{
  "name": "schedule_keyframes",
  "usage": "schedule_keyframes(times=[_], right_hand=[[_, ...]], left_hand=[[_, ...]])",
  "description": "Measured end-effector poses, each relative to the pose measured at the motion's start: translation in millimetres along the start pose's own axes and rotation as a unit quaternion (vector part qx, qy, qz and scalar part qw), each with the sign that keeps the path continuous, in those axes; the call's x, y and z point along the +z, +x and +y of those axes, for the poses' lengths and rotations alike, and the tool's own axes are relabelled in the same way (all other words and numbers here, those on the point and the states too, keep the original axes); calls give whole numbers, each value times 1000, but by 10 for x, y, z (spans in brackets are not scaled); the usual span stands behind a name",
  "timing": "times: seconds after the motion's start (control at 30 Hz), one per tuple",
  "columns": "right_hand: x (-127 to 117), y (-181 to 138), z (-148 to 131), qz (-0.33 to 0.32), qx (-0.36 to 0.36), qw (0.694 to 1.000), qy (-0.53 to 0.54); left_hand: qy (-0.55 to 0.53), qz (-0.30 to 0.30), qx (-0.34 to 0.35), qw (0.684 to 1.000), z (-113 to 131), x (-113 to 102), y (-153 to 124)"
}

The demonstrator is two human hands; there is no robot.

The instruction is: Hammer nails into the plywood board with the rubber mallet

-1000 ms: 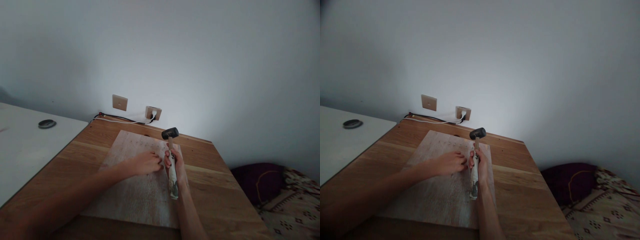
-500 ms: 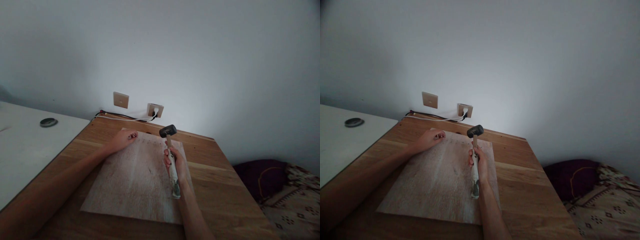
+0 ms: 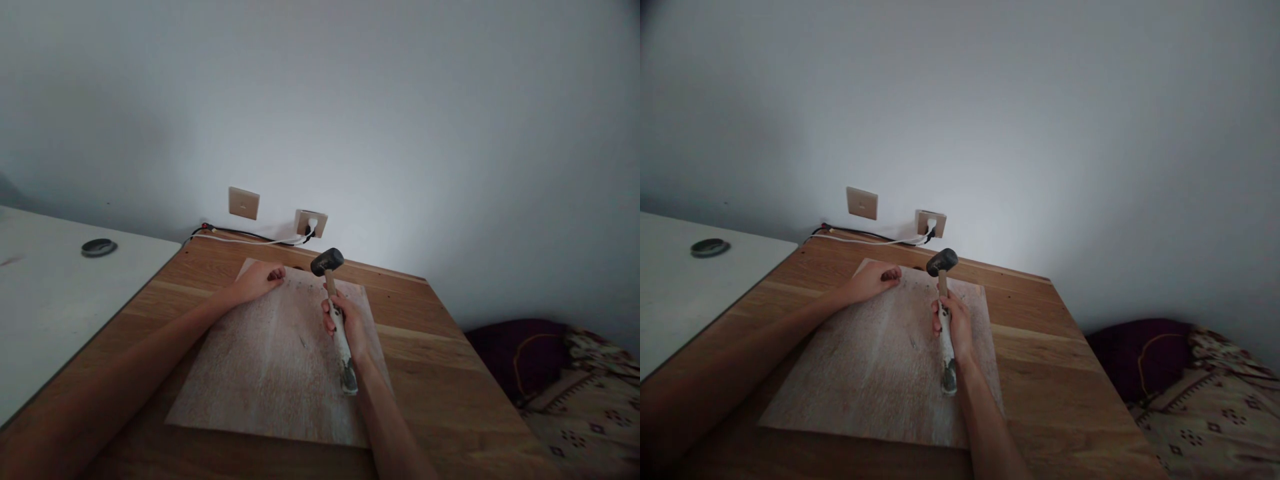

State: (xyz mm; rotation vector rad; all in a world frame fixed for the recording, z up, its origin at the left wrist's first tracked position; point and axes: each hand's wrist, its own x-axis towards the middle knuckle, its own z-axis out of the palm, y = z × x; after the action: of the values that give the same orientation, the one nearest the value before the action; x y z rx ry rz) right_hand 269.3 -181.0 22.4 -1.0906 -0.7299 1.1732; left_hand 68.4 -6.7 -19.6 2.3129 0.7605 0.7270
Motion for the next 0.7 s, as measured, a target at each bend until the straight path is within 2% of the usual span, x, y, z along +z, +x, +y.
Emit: schedule_keyframes(times=[0.17, 0.33, 0.53, 0.7], right_hand=[[257, 18, -33, -4, 16, 997, -71], [453, -93, 171, -40, 19, 995, -88], [488, -145, 271, -44, -12, 993, -108], [483, -111, 259, -85, -16, 985, -151]], left_hand=[[-47, 10, -16, 999, -28, -7, 19], [-27, 14, -24, 999, -8, -23, -6], [-39, 16, -31, 999, -31, -6, -5], [-41, 33, -17, 998, -66, 6, -6]])
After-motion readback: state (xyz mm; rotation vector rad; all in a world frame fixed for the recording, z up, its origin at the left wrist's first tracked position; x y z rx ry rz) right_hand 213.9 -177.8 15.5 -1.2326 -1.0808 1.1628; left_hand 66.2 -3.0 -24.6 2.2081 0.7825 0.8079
